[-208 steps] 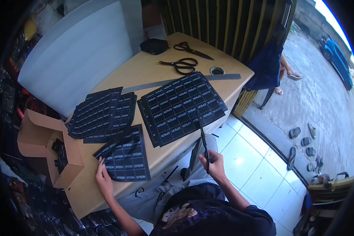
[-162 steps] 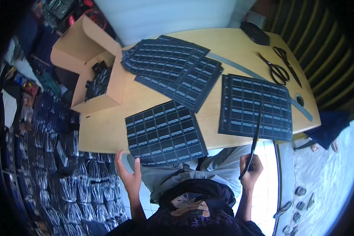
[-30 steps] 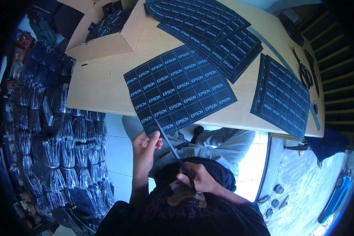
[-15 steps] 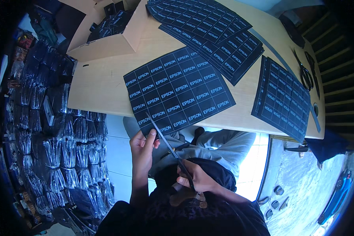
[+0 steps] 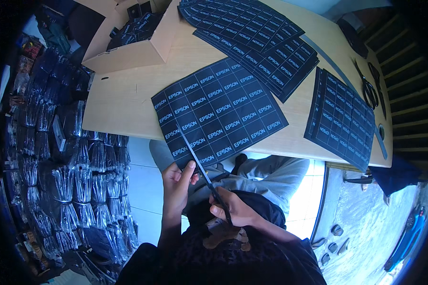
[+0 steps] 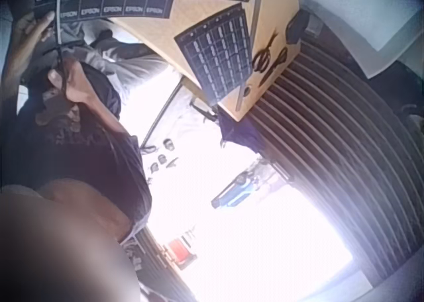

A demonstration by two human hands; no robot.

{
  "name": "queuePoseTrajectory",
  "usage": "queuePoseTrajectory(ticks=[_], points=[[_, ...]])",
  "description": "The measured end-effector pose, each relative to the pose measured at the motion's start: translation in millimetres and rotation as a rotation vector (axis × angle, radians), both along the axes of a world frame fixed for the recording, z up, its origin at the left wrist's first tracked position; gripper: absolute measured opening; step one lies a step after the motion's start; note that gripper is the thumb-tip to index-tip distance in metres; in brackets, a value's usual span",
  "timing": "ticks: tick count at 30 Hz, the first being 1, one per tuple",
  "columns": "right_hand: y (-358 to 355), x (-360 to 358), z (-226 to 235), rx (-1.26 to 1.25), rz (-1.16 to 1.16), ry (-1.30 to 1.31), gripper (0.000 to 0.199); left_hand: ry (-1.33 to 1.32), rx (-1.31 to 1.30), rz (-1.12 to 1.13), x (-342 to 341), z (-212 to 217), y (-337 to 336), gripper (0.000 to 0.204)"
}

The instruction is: Cutting individual labels from a large printed sheet using scissors.

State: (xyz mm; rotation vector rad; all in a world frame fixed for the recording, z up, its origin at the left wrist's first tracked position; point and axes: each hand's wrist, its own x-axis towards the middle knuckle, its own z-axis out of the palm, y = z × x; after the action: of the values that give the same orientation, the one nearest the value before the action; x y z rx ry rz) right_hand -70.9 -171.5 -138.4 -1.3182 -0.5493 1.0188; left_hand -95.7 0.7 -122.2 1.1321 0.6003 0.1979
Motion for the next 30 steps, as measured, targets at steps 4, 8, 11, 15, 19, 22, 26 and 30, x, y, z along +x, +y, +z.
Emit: queuePoseTrajectory(ticks=[4,8,11,15,19,22,26,30], points=[[-0.5,3.0,0.8,0.039,-0.007,-0.025,0.057,0.003,-0.030,-0.013,-0.6,0.5,-0.2,0.012],[-1.9,5.9,2.0,0.022,0.012,-0.021,0.053,0.000,-0.037,-0.009,-1.4,-2.2,0.6,0.013],[-2.7,6.3,2.7,0.018,0.009,0.008,0.046,0.003,-0.042,-0.010,-0.5,-2.3,0.2,0.013],[-2.2,5.9,6.4,0.005,0.001,0.061,0.036,0.002,-0.042,-0.003,-0.9,-1.4,0.4,0.013],[-2.3,5.4,5.9,-0.023,-0.008,0.079,0.033,0.016,-0.047,0.012,-0.6,-0.6,0.0,0.013],[-1.9,1.2,5.9,-0.041,-0.032,0.122,0.033,0.024,-0.046,0.013,-0.8,1.7,-0.5,0.013],[-0.9,-6.3,-2.9,-0.039,-0.058,0.093,0.033,0.011,-0.038,-0.002,-1.9,0.7,0.1,0.013],[2.0,-8.9,-3.6,-0.050,-0.054,0.049,0.045,-0.010,-0.049,0.004,-2.8,-0.4,0.4,0.013]])
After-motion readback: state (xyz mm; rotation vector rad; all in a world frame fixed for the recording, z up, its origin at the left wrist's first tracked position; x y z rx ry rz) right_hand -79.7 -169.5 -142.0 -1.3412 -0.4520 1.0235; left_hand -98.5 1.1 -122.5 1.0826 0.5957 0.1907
